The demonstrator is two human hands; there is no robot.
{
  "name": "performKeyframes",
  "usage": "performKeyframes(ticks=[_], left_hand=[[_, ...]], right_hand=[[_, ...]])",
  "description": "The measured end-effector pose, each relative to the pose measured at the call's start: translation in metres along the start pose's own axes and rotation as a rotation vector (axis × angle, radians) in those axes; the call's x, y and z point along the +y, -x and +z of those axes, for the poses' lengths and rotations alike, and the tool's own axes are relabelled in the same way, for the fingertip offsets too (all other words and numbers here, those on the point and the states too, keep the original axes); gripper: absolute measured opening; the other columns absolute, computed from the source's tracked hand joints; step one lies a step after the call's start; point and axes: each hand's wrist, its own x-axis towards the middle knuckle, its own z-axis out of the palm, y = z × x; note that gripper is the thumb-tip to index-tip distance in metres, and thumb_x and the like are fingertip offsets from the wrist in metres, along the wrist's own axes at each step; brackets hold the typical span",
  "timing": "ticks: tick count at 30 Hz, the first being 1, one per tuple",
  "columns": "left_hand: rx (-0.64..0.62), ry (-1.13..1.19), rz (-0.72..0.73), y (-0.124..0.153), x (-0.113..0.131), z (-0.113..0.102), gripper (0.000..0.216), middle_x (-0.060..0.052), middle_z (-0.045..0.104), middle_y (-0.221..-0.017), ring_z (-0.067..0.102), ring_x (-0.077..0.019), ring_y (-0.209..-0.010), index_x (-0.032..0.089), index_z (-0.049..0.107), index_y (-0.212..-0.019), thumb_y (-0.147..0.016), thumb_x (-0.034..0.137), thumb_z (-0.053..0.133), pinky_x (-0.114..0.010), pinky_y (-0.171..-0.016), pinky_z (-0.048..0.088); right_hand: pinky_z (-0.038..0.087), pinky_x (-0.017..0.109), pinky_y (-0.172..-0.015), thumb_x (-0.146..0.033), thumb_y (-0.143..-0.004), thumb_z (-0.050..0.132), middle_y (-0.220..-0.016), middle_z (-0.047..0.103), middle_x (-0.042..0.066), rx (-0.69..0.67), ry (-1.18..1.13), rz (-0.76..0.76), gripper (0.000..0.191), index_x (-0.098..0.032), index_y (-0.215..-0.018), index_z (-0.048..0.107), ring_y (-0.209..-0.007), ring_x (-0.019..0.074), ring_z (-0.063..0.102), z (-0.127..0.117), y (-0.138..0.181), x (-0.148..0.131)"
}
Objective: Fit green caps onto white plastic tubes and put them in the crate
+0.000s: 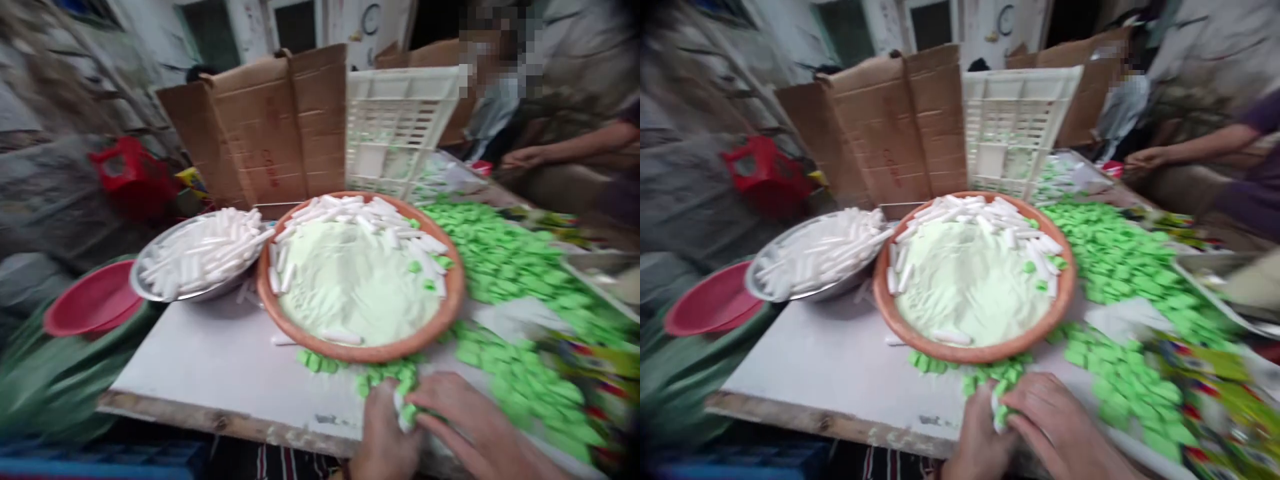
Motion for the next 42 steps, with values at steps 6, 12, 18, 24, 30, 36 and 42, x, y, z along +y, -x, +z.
performKeyframes(ticks=[6,12,18,24,30,36,42], left_hand=[[0.078,0.092,0.009,-0.005,0.02,-0.011,0.025,-0.006,0.07,-0.102,0.063,-0.022,-0.093,0.017,0.064,-0.105,-0.081,0.019,0.06,-0.032,-0.088,0.046],[0.114,0.112,-0.021,-0.005,0.034,-0.008,0.024,-0.006,0.071,-0.1,0.063,-0.0216,-0.092,0.014,0.064,-0.103,-0.081,0.02,0.062,-0.031,-0.088,0.046],[0.16,0.056,-0.048,-0.001,0.03,-0.006,0.024,-0.004,0.071,-0.096,0.062,-0.0206,-0.089,0.013,0.063,-0.102,-0.079,0.018,0.062,-0.029,-0.085,0.046],[0.144,0.022,-0.04,0.0,0.028,-0.006,0.019,-0.003,0.07,-0.091,0.062,-0.0192,-0.083,0.014,0.063,-0.097,-0.078,0.015,0.06,-0.03,-0.082,0.047],[0.124,0.011,-0.029,-0.004,0.026,-0.008,0.023,-0.005,0.071,-0.095,0.064,-0.0217,-0.088,0.015,0.064,-0.1,-0.077,0.013,0.06,-0.033,-0.084,0.048],[0.102,-0.028,-0.096,-0.001,0.017,-0.008,0.031,-0.008,0.07,-0.099,0.064,-0.025,-0.093,0.014,0.062,-0.107,-0.078,0.023,0.063,-0.036,-0.087,0.047],[0.084,-0.059,-0.118,-0.005,0.018,-0.007,0.028,-0.01,0.07,-0.098,0.063,-0.0259,-0.09,0.014,0.063,-0.102,-0.076,0.024,0.064,-0.037,-0.085,0.048]], right_hand=[[0.056,0.037,-0.079,-0.051,-0.088,0.051,-0.098,0.072,0.005,0.274,0.168,0.572,0.034,-0.025,-0.102,0.067,-0.082,0.0223,0.068,-0.032,0.041,0.023],[0.052,0.038,-0.084,-0.043,-0.085,0.061,-0.105,0.067,0.006,0.079,0.21,0.371,0.032,-0.024,-0.11,0.067,-0.093,0.023,0.064,0.013,0.071,0.017],[0.051,0.038,-0.081,-0.035,-0.092,0.054,-0.098,0.064,0.007,0.032,0.187,0.302,0.025,-0.023,-0.11,0.066,-0.092,0.0225,0.062,0.024,0.051,0.027],[0.053,0.035,-0.078,-0.041,-0.094,0.048,-0.098,0.065,0.008,0.15,0.108,0.441,0.03,-0.02,-0.101,0.068,-0.086,0.021,0.065,0.001,0.052,0.045],[0.051,0.037,-0.083,-0.037,-0.096,0.045,-0.098,0.067,0.009,0.119,0.223,0.365,0.031,-0.018,-0.104,0.068,-0.091,0.0223,0.064,0.001,0.031,0.057],[0.049,0.042,-0.076,-0.043,-0.092,0.051,-0.095,0.066,0.012,0.094,0.509,0.365,0.035,-0.015,-0.102,0.069,-0.09,0.0275,0.063,-0.007,0.033,0.097],[0.049,0.041,-0.078,-0.048,-0.09,0.052,-0.096,0.065,0.011,0.044,0.48,0.372,0.038,-0.017,-0.103,0.068,-0.09,0.027,0.063,-0.01,0.024,0.106]])
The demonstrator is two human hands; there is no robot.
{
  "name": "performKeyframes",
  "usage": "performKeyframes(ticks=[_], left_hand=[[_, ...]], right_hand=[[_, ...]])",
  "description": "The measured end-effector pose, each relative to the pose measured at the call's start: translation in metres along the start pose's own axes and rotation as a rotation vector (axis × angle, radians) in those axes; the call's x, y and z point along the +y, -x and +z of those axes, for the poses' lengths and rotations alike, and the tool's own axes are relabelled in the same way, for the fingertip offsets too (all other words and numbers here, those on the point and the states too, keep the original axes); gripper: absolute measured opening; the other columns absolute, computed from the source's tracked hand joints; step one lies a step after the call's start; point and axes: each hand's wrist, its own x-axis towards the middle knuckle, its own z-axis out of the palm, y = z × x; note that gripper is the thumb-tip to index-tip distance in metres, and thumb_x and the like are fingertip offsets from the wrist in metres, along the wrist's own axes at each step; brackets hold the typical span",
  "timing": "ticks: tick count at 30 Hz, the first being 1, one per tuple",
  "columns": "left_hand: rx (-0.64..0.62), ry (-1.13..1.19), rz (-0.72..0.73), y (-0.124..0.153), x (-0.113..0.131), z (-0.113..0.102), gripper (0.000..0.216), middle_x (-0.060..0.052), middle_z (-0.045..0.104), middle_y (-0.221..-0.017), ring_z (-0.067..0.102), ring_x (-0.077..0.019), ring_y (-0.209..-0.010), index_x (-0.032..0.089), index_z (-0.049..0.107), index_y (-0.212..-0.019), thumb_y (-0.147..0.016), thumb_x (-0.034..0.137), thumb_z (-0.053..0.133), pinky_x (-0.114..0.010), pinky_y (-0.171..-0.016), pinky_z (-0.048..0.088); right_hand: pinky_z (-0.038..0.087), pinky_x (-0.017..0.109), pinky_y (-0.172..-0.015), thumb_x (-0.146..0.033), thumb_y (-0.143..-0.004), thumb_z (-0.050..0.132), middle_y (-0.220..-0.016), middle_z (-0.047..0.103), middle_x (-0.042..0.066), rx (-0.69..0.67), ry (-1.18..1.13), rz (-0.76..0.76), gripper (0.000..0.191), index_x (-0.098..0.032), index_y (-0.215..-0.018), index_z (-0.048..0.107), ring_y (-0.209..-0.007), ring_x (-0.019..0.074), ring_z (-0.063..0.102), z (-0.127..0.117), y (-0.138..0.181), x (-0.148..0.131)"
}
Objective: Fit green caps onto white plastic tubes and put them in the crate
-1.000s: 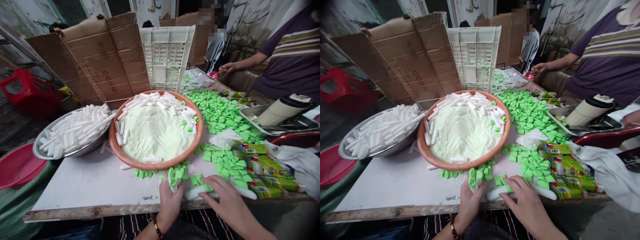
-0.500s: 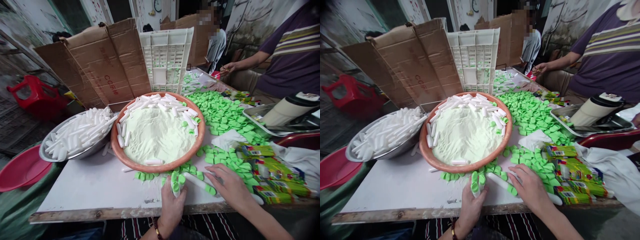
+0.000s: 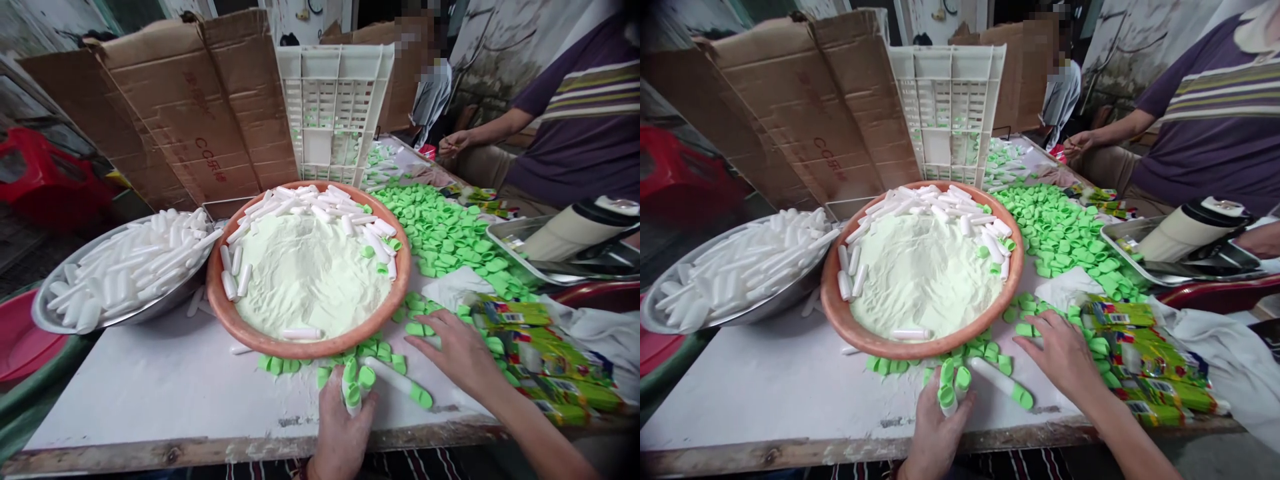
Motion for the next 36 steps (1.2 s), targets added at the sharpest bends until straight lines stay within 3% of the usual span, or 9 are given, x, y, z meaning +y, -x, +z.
performKeyframes(ticks=[3,9,12,15,19,24,27,32,36], left_hand=[[-0.02,0.011,0.014,-0.001,0.001,-0.001,0.026,-0.008,0.07,-0.096,0.063,-0.0244,-0.088,0.015,0.062,-0.101,-0.076,0.023,0.063,-0.036,-0.085,0.048],[-0.009,0.013,0.041,0.0,0.004,-0.001,0.024,-0.006,0.07,-0.094,0.063,-0.0226,-0.087,0.015,0.062,-0.101,-0.078,0.021,0.061,-0.033,-0.084,0.047],[-0.006,0.02,0.052,0.0,0.006,-0.001,0.022,-0.005,0.07,-0.093,0.063,-0.0226,-0.087,0.015,0.063,-0.099,-0.077,0.02,0.061,-0.033,-0.084,0.047],[-0.014,0.023,0.065,0.0,0.01,-0.002,0.023,-0.006,0.07,-0.097,0.063,-0.0233,-0.091,0.015,0.063,-0.099,-0.077,0.019,0.061,-0.034,-0.087,0.046],[-0.018,0.014,0.072,0.002,0.013,-0.003,0.024,-0.007,0.07,-0.1,0.062,-0.0238,-0.094,0.015,0.063,-0.101,-0.077,0.018,0.06,-0.035,-0.089,0.045],[-0.024,-0.002,0.084,0.004,0.011,-0.002,0.02,-0.005,0.069,-0.093,0.062,-0.0217,-0.087,0.015,0.063,-0.097,-0.077,0.016,0.061,-0.033,-0.084,0.046],[-0.033,-0.013,0.117,0.003,0.008,-0.002,0.021,-0.004,0.069,-0.096,0.061,-0.0208,-0.09,0.016,0.063,-0.097,-0.076,0.013,0.061,-0.032,-0.086,0.046],[-0.072,-0.007,0.104,0.002,0.006,-0.001,0.02,-0.002,0.068,-0.091,0.062,-0.0193,-0.085,0.016,0.062,-0.094,-0.075,0.01,0.061,-0.029,-0.081,0.046],[-0.066,0.0,0.117,0.003,0.004,0.0,0.019,-0.002,0.069,-0.091,0.062,-0.019,-0.084,0.016,0.063,-0.094,-0.076,0.011,0.063,-0.028,-0.081,0.046]], right_hand=[[0.049,0.038,-0.08,-0.046,-0.092,0.048,-0.095,0.066,0.012,0.019,-0.063,0.029,0.039,-0.015,-0.104,0.068,-0.09,0.0262,0.063,0.001,-0.011,0.005],[0.051,0.037,-0.075,-0.038,-0.088,0.051,-0.092,0.068,0.009,-0.167,-0.168,0.004,0.029,-0.02,-0.098,0.071,-0.084,0.0247,0.065,-0.003,-0.013,0.001],[0.051,0.035,-0.071,-0.044,-0.09,0.049,-0.095,0.068,0.008,-0.126,-0.244,0.068,0.034,-0.019,-0.104,0.069,-0.077,0.0216,0.065,-0.01,-0.01,0.004],[0.049,0.035,-0.071,-0.04,-0.092,0.045,-0.097,0.066,0.011,-0.033,-0.14,0.12,0.036,-0.016,-0.107,0.067,-0.076,0.0221,0.064,-0.013,-0.023,0.015],[0.046,0.035,-0.073,-0.029,-0.085,0.052,-0.093,0.065,0.011,-0.099,0.04,-0.008,0.027,-0.016,-0.102,0.068,-0.086,0.0259,0.062,-0.005,-0.042,0.022],[0.047,0.036,-0.068,-0.028,-0.085,0.047,-0.09,0.064,0.012,-0.092,0.05,-0.012,0.029,-0.017,-0.102,0.067,-0.081,0.0263,0.062,0.007,-0.031,0.015],[0.048,0.036,-0.066,-0.038,-0.085,0.047,-0.091,0.064,0.011,-0.088,-0.117,0.083,0.034,-0.017,-0.104,0.067,-0.077,0.025,0.062,-0.003,-0.02,0.009],[0.05,0.029,-0.06,-0.053,-0.08,0.06,-0.073,0.067,0.003,-0.211,-0.738,0.381,0.035,-0.021,-0.09,0.066,-0.066,0.0194,0.062,-0.035,0.003,-0.035],[0.047,0.025,-0.051,-0.055,-0.077,0.064,-0.071,0.069,0.001,-0.223,-0.872,0.482,0.036,-0.021,-0.089,0.067,-0.062,0.0184,0.062,-0.049,0.021,-0.074]])
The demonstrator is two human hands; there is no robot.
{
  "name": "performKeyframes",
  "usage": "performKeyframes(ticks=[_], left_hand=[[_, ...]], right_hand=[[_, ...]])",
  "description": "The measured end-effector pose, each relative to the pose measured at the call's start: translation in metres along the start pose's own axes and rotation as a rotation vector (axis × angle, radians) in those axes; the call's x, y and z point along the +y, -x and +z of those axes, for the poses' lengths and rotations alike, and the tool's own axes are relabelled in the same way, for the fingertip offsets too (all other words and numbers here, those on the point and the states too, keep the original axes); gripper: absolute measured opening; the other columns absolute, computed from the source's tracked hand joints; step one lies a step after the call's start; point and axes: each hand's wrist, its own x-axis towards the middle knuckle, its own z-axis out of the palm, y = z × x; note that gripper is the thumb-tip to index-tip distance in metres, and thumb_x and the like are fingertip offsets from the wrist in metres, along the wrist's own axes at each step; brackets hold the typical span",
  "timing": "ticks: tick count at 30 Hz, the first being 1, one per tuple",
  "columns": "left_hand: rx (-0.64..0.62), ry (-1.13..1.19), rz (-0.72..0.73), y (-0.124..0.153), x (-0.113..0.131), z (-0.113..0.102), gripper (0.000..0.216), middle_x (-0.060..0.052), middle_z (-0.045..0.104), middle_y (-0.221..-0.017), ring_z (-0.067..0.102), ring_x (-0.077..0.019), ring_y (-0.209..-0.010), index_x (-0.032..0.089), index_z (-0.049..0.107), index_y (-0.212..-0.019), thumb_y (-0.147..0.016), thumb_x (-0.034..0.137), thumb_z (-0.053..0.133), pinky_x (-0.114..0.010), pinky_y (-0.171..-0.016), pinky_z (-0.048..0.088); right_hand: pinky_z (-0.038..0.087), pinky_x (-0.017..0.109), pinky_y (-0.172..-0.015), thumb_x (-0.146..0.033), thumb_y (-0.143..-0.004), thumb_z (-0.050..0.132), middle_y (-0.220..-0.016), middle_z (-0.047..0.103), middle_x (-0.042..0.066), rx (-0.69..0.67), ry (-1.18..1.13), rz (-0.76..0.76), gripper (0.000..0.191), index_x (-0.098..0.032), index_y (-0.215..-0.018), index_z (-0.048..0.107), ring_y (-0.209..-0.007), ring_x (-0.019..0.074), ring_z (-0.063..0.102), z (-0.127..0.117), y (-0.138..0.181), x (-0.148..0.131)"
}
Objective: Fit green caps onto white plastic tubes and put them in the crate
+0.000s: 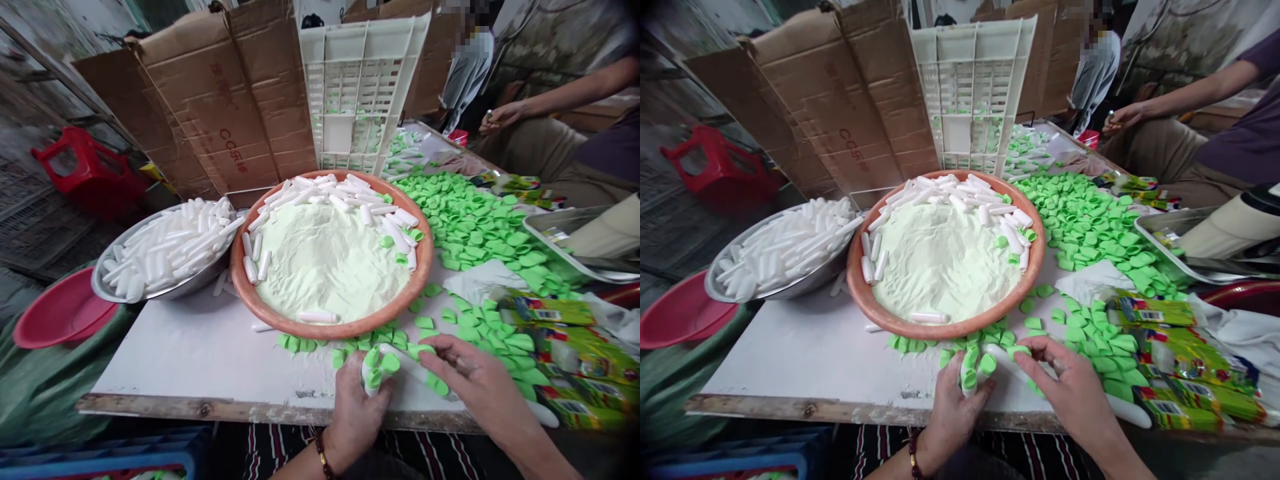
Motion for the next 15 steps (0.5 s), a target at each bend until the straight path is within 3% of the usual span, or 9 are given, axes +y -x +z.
performKeyframes(ticks=[6,9,15], left_hand=[[0.001,0.05,0.007,0.0,-0.002,0.003,0.011,-0.003,0.069,-0.084,0.06,-0.0177,-0.076,0.015,0.065,-0.089,-0.078,0.014,0.063,-0.026,-0.072,0.046],[0.007,0.037,0.018,0.0,-0.005,0.003,0.007,-0.002,0.068,-0.082,0.06,-0.017,-0.074,0.016,0.064,-0.087,-0.08,0.015,0.063,-0.026,-0.07,0.045],[0.014,-0.017,0.02,0.001,-0.007,0.0,0.014,-0.002,0.069,-0.084,0.061,-0.0175,-0.076,0.016,0.065,-0.088,-0.074,0.012,0.067,-0.026,-0.072,0.047]], right_hand=[[0.052,0.027,-0.065,-0.051,-0.077,0.063,-0.073,0.071,0.0,0.034,0.129,-0.161,0.027,-0.025,-0.077,0.07,-0.067,0.0192,0.065,0.015,0.016,-0.023],[0.052,0.027,-0.065,-0.051,-0.079,0.06,-0.075,0.072,0.001,0.06,0.209,-0.225,0.027,-0.026,-0.075,0.071,-0.069,0.02,0.066,0.021,0.021,-0.029],[0.053,0.03,-0.067,-0.057,-0.078,0.058,-0.077,0.072,0.002,0.179,0.294,-0.107,0.035,-0.024,-0.081,0.071,-0.071,0.0213,0.066,0.005,0.017,-0.017]])
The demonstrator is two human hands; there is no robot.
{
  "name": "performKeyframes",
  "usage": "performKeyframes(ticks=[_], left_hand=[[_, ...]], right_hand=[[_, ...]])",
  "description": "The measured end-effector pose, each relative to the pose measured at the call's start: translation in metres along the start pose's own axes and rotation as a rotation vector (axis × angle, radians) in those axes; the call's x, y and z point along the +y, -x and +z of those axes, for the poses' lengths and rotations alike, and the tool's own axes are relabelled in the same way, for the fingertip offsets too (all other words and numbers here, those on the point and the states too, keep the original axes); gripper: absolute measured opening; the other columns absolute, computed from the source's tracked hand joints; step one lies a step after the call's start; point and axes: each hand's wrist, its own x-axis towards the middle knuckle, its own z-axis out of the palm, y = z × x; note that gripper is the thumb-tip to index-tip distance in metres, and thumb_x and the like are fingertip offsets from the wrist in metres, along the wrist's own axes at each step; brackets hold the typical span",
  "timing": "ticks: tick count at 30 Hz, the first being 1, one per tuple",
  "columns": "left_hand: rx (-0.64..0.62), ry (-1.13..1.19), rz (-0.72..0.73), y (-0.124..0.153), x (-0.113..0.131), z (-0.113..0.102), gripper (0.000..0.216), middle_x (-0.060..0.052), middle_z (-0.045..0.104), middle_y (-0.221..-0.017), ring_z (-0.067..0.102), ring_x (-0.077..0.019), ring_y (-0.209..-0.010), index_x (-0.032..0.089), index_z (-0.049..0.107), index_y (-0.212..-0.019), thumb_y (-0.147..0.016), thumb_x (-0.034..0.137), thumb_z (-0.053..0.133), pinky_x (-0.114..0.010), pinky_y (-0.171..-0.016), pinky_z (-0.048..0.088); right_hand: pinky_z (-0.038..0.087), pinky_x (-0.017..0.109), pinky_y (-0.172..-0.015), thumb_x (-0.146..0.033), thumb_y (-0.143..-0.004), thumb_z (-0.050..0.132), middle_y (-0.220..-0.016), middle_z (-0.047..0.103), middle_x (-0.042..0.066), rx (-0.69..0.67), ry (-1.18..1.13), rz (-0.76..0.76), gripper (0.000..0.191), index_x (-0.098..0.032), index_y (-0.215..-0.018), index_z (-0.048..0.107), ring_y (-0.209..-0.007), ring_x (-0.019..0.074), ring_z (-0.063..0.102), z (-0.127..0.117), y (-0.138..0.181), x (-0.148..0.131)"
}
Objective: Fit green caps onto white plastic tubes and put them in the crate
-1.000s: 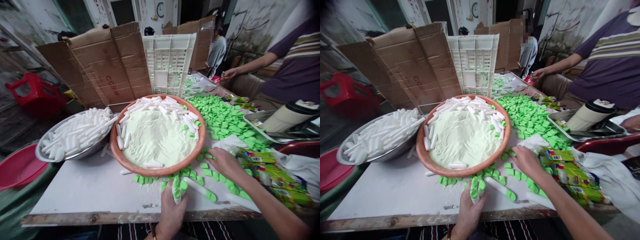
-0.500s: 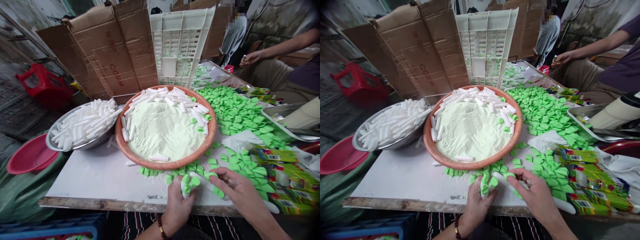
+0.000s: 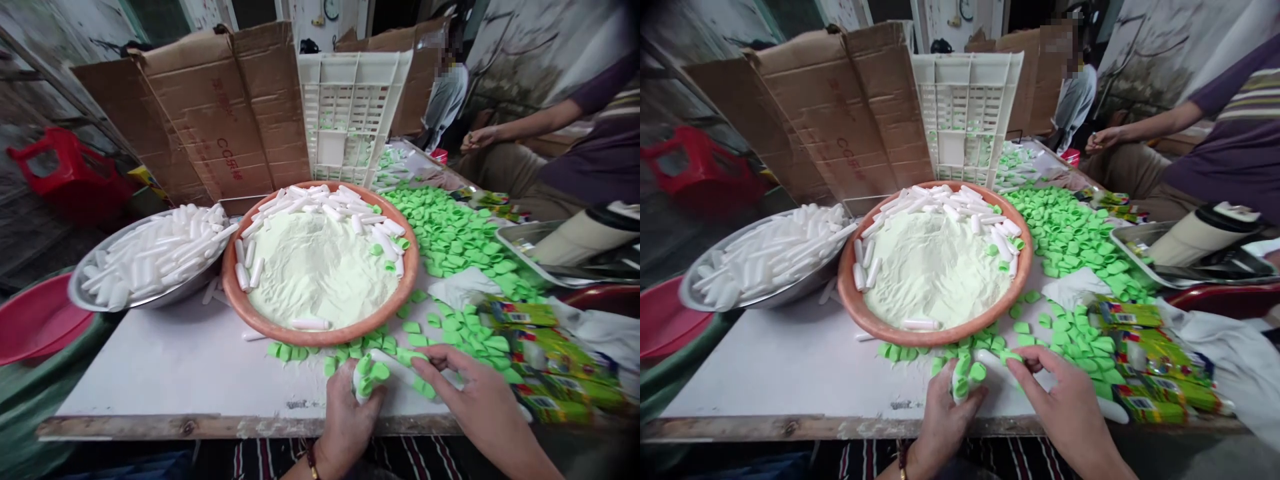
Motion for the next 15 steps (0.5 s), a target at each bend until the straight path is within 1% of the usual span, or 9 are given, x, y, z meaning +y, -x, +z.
performKeyframes(ticks=[3,6,8,10,12,15], left_hand=[[0.019,-0.012,0.012,-0.001,0.003,-0.002,0.022,-0.003,0.071,-0.094,0.063,-0.0203,-0.086,0.017,0.067,-0.097,-0.075,0.017,0.069,-0.03,-0.081,0.048],[-0.013,0.0,0.036,-0.002,0.006,-0.002,0.025,-0.004,0.071,-0.1,0.064,-0.0214,-0.092,0.018,0.067,-0.102,-0.077,0.018,0.069,-0.031,-0.086,0.048],[-0.027,0.005,0.039,-0.002,0.005,0.0,0.022,-0.004,0.071,-0.098,0.064,-0.021,-0.091,0.018,0.067,-0.101,-0.078,0.017,0.067,-0.031,-0.085,0.048],[-0.027,0.005,0.032,-0.002,0.004,0.001,0.022,-0.004,0.071,-0.097,0.064,-0.021,-0.091,0.017,0.067,-0.1,-0.078,0.015,0.066,-0.031,-0.086,0.048],[-0.027,0.011,0.034,-0.002,0.003,0.002,0.027,-0.004,0.07,-0.101,0.063,-0.021,-0.094,0.018,0.066,-0.103,-0.077,0.011,0.065,-0.031,-0.088,0.047],[-0.013,0.026,0.026,-0.002,0.003,0.001,0.034,-0.004,0.069,-0.102,0.062,-0.0199,-0.095,0.018,0.064,-0.104,-0.073,0.005,0.06,-0.03,-0.088,0.047]], right_hand=[[0.053,0.03,-0.065,-0.058,-0.078,0.056,-0.073,0.072,0.001,-0.029,0.016,0.053,0.036,-0.024,-0.081,0.071,-0.068,0.0208,0.066,-0.005,0.003,0.016],[0.054,0.029,-0.065,-0.058,-0.077,0.058,-0.076,0.073,0.0,-0.027,0.017,0.064,0.035,-0.026,-0.08,0.071,-0.069,0.0205,0.067,-0.004,0.011,0.023],[0.054,0.028,-0.066,-0.058,-0.077,0.059,-0.077,0.073,0.0,0.001,0.003,0.049,0.035,-0.026,-0.08,0.071,-0.07,0.0206,0.067,0.0,0.016,0.022],[0.055,0.028,-0.066,-0.057,-0.078,0.059,-0.08,0.074,0.001,0.0,-0.02,0.022,0.034,-0.026,-0.081,0.07,-0.072,0.0206,0.068,0.006,0.018,0.02],[0.055,0.027,-0.066,-0.056,-0.08,0.058,-0.083,0.074,0.001,-0.027,-0.035,-0.016,0.032,-0.026,-0.082,0.07,-0.076,0.0204,0.069,0.011,0.02,0.021],[0.055,0.027,-0.068,-0.053,-0.083,0.056,-0.085,0.074,0.0,-0.05,-0.018,-0.073,0.029,-0.027,-0.083,0.069,-0.077,0.0194,0.069,0.014,0.024,0.031]])
